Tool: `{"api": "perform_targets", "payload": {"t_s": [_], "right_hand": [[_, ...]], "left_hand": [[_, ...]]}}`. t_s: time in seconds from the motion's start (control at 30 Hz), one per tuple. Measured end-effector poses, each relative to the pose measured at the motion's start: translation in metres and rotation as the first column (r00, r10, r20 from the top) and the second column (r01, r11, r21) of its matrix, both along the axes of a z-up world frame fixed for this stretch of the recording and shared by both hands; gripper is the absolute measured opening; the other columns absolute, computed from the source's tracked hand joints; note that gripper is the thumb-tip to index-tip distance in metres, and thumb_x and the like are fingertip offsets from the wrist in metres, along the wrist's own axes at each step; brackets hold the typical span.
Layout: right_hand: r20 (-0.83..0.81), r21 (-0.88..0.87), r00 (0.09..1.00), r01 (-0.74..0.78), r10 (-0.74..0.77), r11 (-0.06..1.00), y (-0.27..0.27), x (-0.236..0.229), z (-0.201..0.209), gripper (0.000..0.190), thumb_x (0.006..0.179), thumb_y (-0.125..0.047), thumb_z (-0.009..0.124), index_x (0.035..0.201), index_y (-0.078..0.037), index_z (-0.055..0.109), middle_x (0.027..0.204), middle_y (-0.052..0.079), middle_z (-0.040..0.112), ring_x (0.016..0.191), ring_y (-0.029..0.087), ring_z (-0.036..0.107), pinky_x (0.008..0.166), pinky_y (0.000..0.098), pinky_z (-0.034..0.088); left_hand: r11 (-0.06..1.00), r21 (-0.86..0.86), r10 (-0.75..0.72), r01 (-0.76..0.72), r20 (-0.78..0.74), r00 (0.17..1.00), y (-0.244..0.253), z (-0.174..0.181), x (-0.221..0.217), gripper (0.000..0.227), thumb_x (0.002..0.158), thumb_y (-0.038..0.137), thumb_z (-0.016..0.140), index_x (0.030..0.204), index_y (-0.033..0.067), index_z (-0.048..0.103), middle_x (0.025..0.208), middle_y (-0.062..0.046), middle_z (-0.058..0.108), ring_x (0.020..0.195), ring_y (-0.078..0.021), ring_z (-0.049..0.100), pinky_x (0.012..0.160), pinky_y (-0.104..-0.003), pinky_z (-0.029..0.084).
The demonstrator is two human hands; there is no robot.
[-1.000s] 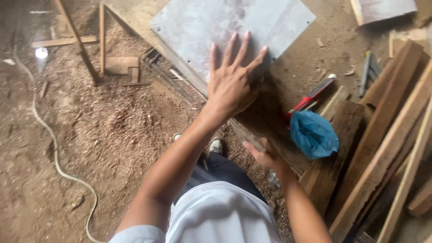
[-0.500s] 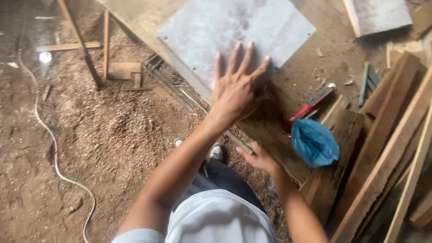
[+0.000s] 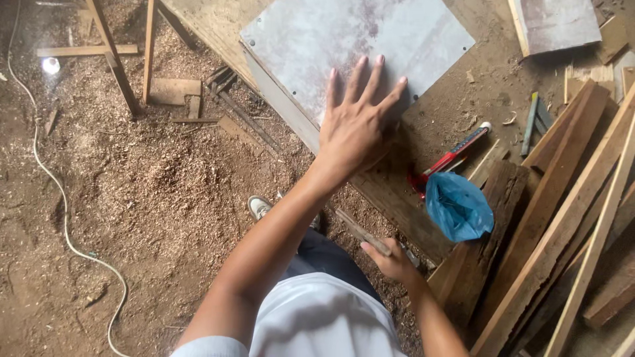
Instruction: The person smooths the edges of a wooden box with a hand plane, then flips the box over. They brush the top surface with a brush and use a hammer to tap the corners of the box, likely to secure the joints.
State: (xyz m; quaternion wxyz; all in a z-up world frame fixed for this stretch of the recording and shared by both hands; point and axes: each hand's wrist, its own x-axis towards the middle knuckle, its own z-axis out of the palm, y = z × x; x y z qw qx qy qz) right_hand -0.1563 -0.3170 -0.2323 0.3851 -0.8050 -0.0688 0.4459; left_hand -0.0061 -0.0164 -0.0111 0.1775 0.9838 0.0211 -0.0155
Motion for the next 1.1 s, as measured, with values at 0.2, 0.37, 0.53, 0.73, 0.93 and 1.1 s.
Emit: {"api": "perform_targets", "payload": {"t_s": [0.2, 0.37, 0.53, 0.73, 0.93, 1.1], "right_hand": [[0.05, 0.063, 0.999, 0.007, -0.01, 0.998, 0.02, 0.023, 0.04, 0.036, 0.094, -0.032, 0.069, 0.072, -0.004, 0.064, 0.056, 0.0, 0.05, 0.055, 0.01, 0.047, 0.051, 0.0346, 0.041], [0.109, 0.103, 0.994, -0.029, 0.017, 0.994, 0.035, 0.044, 0.064, 0.037, 0.093, -0.032, 0.068, 0.07, -0.004, 0.064, 0.056, 0.001, 0.05, 0.057, 0.011, 0.049, 0.054, 0.0349, 0.042], [0.151, 0.044, 0.982, -0.119, 0.111, 0.992, 0.051, 0.059, 0.084, 0.043, 0.093, -0.04, 0.065, 0.071, -0.003, 0.062, 0.058, 0.005, 0.057, 0.06, 0.015, 0.055, 0.06, 0.038, 0.048], [0.361, -0.009, 0.9, -0.26, 0.245, 0.966, 0.065, 0.076, 0.115, 0.05, 0.096, -0.049, 0.064, 0.076, -0.003, 0.062, 0.066, 0.016, 0.058, 0.063, 0.027, 0.055, 0.064, 0.0433, 0.047], [0.218, -0.324, 0.964, -0.073, 0.149, 0.943, 0.092, 0.077, 0.16, 0.047, 0.085, -0.055, 0.07, 0.093, -0.009, 0.075, 0.069, 0.019, 0.069, 0.062, 0.032, 0.068, 0.062, 0.0445, 0.052], [0.293, -0.402, 0.952, 0.042, 0.084, 0.915, 0.126, 0.069, 0.212, 0.036, 0.083, -0.046, 0.078, 0.089, -0.01, 0.08, 0.07, 0.017, 0.073, 0.059, 0.027, 0.07, 0.063, 0.0423, 0.053]], "left_hand": [[1.0, -0.011, 0.0, 0.0, 0.076, 0.997, -0.001, -0.006, -0.003, 0.069, 0.094, 0.054, 0.059, 0.156, 0.0325, 0.037, 0.167, -0.013, 0.023, 0.155, -0.0328, 0.015, 0.124, -0.064, 0.006], [1.0, -0.015, -0.001, 0.003, 0.13, 0.992, 0.002, -0.005, -0.006, 0.071, 0.091, 0.054, 0.063, 0.154, 0.0288, 0.042, 0.165, -0.014, 0.029, 0.155, -0.0336, 0.021, 0.125, -0.061, 0.01], [0.998, -0.06, -0.016, 0.03, 0.221, 0.975, 0.004, -0.01, -0.01, 0.062, 0.093, 0.049, 0.064, 0.148, 0.0238, 0.054, 0.162, -0.016, 0.037, 0.153, -0.0349, 0.028, 0.126, -0.059, 0.014], [0.833, -0.522, -0.022, 0.184, 0.301, 0.953, 0.037, 0.003, -0.015, 0.044, 0.093, 0.03, 0.067, 0.136, 0.0216, 0.067, 0.155, -0.01, 0.057, 0.146, -0.0286, 0.049, 0.126, -0.057, 0.025], [0.83, -0.507, -0.113, 0.231, 0.253, 0.961, 0.1, 0.004, -0.002, 0.037, 0.094, 0.025, 0.07, 0.13, 0.0158, 0.07, 0.147, -0.008, 0.061, 0.139, -0.0297, 0.056, 0.12, -0.053, 0.043], [0.94, -0.171, -0.23, 0.296, 0.323, 0.918, 0.169, 0.011, 0.045, 0.051, 0.094, 0.028, 0.076, 0.14, 0.0088, 0.064, 0.157, -0.02, 0.048, 0.143, -0.0405, 0.048, 0.117, -0.063, 0.036]]}}
